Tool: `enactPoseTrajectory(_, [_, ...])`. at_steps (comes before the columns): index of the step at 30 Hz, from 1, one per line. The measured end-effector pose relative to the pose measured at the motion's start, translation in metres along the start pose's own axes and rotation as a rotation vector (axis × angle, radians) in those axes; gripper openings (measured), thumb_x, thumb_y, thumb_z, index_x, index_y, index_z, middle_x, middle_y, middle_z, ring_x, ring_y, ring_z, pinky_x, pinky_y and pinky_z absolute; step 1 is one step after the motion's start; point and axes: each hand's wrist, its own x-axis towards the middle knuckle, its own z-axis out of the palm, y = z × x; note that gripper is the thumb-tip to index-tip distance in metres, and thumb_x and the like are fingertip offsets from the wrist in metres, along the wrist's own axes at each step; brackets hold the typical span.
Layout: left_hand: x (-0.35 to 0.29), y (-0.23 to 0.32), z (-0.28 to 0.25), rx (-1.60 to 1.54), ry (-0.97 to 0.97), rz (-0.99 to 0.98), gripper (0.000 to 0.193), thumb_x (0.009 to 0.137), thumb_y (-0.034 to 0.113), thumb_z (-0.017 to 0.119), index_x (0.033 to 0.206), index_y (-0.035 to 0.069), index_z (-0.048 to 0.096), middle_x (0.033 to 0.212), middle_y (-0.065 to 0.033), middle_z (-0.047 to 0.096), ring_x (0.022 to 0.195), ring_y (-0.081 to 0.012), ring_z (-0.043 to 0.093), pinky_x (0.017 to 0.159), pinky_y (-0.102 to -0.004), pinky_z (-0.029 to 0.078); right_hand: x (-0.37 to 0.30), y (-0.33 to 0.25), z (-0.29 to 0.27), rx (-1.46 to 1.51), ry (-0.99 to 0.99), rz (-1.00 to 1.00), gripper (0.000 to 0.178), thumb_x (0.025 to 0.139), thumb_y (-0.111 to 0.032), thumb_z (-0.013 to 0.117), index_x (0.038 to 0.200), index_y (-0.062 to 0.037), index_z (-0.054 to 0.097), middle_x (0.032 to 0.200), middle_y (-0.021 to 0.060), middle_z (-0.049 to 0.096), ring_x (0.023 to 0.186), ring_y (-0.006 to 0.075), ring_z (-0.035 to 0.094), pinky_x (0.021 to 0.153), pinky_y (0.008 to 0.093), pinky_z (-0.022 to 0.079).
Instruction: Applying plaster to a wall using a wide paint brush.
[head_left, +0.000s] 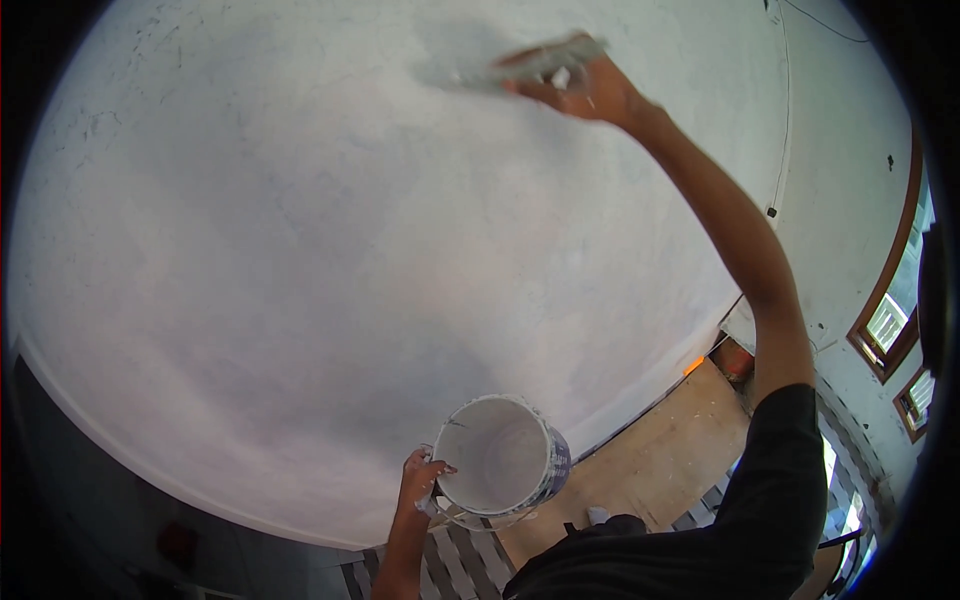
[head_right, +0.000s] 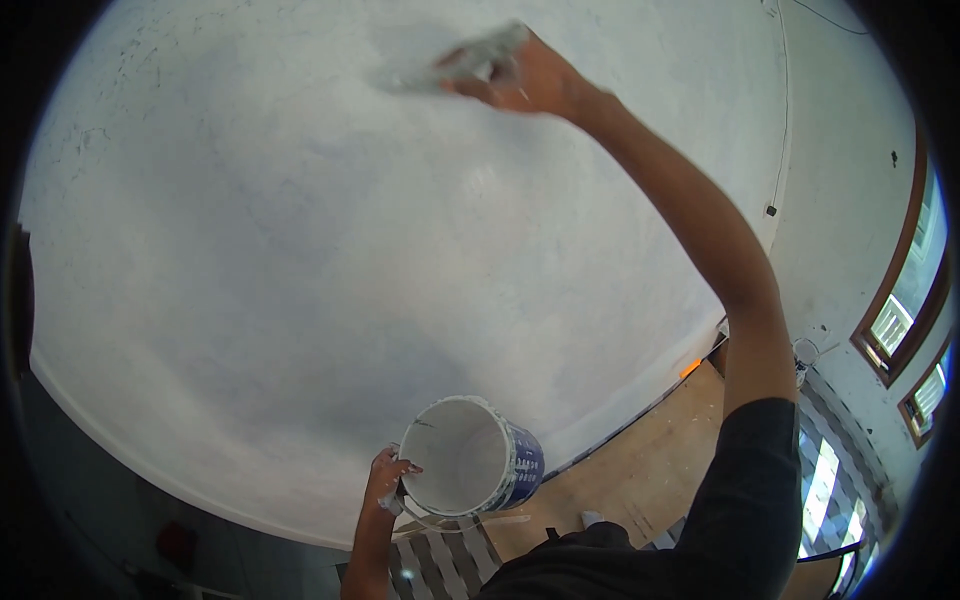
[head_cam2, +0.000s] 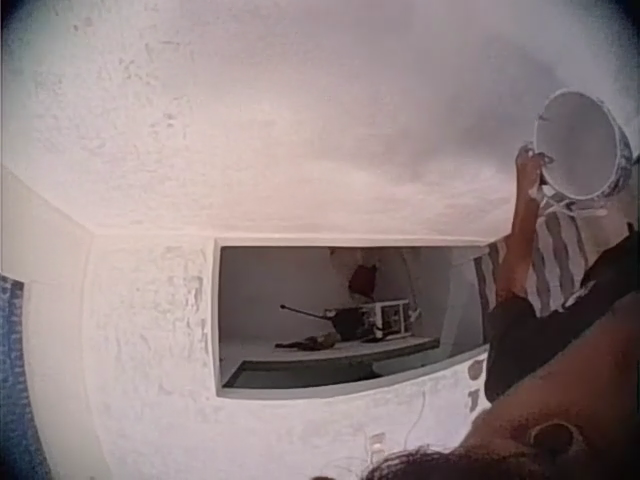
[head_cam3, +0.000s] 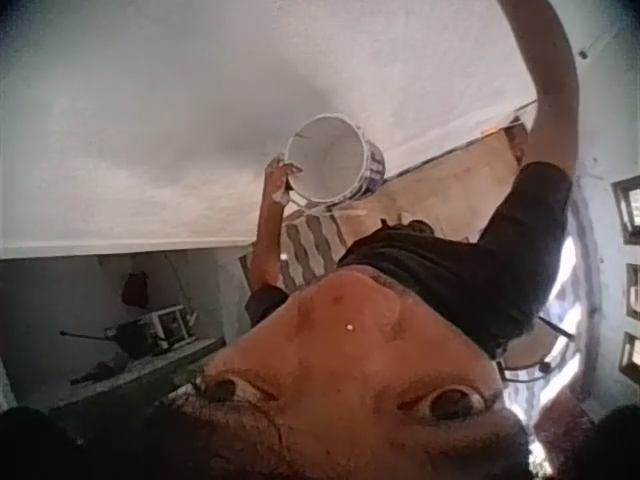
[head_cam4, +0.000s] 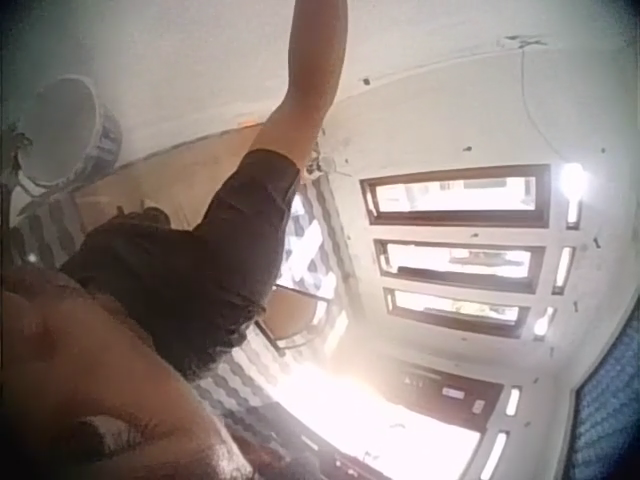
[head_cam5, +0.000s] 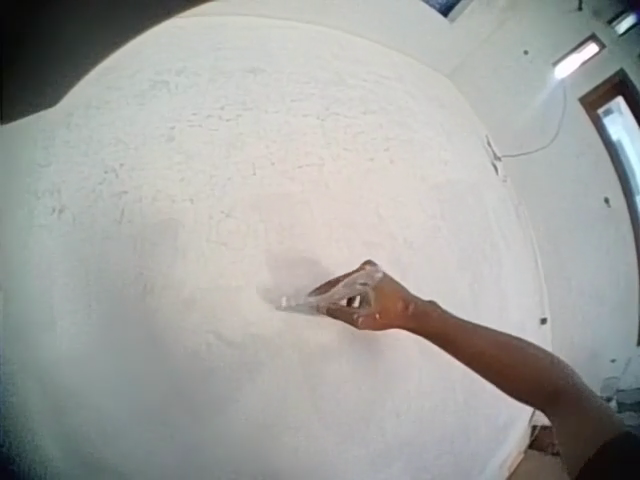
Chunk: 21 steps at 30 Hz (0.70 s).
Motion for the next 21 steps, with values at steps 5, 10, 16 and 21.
enactPoseTrajectory(5, [-0.003, -0.002, -0.001, -0.046, 0.012, -0.009, 0.031, 0.069, 0.002, 0.059, 0.098, 0.000, 0.049, 0.078, -0.0141, 0.065, 0.067, -0.0236, 0.064, 0.063, -0.0344, 0.052, 0.088, -0.009, -0.004, -0.153, -0.279, 0.167, 0.045, 0.083, -0.040, 0.068, 0.115, -0.0081, 0.064, 0.110, 0.0139, 0.065, 0.102, 0.0304, 0.058, 0.090, 0.0412, 0.047])
enactPoseTrajectory(10, [-0.002, -0.006, -0.004, -0.038, 0.000, -0.001, 0.030, 0.067, 0.002, 0.060, 0.096, 0.002, 0.049, 0.075, -0.0124, 0.064, 0.068, -0.0224, 0.064, 0.069, -0.0309, 0.050, 0.134, 0.033, -0.024, -0.138, -0.176, -0.026, 0.038, 0.081, -0.035, 0.073, 0.100, -0.0028, 0.067, 0.091, 0.0145, 0.067, 0.085, 0.0274, 0.062, 0.079, 0.0396, 0.051])
enactPoseTrajectory(16, [0.003, -0.012, -0.007, 0.050, 0.032, 0.021, 0.029, 0.068, 0.003, 0.059, 0.095, 0.002, 0.049, 0.077, -0.0132, 0.066, 0.068, -0.0225, 0.064, 0.067, -0.0318, 0.051, 0.188, 0.064, -0.043, -0.325, 0.253, -0.101, 0.032, 0.080, -0.025, 0.071, 0.101, -0.0016, 0.067, 0.092, 0.0172, 0.069, 0.082, 0.0327, 0.065, 0.076, 0.0381, 0.052])
enactPoseTrajectory(21, [-0.005, -0.010, -0.002, -0.050, 0.027, 0.026, 0.028, 0.069, 0.003, 0.058, 0.095, 0.002, 0.049, 0.077, -0.0142, 0.066, 0.068, -0.0231, 0.064, 0.068, -0.0324, 0.052, 0.117, 0.083, -0.005, -0.339, 0.102, -0.310, 0.032, 0.087, -0.023, 0.060, 0.109, 0.0000, 0.063, 0.095, 0.0211, 0.068, 0.080, 0.0310, 0.067, 0.071, 0.0400, 0.054])
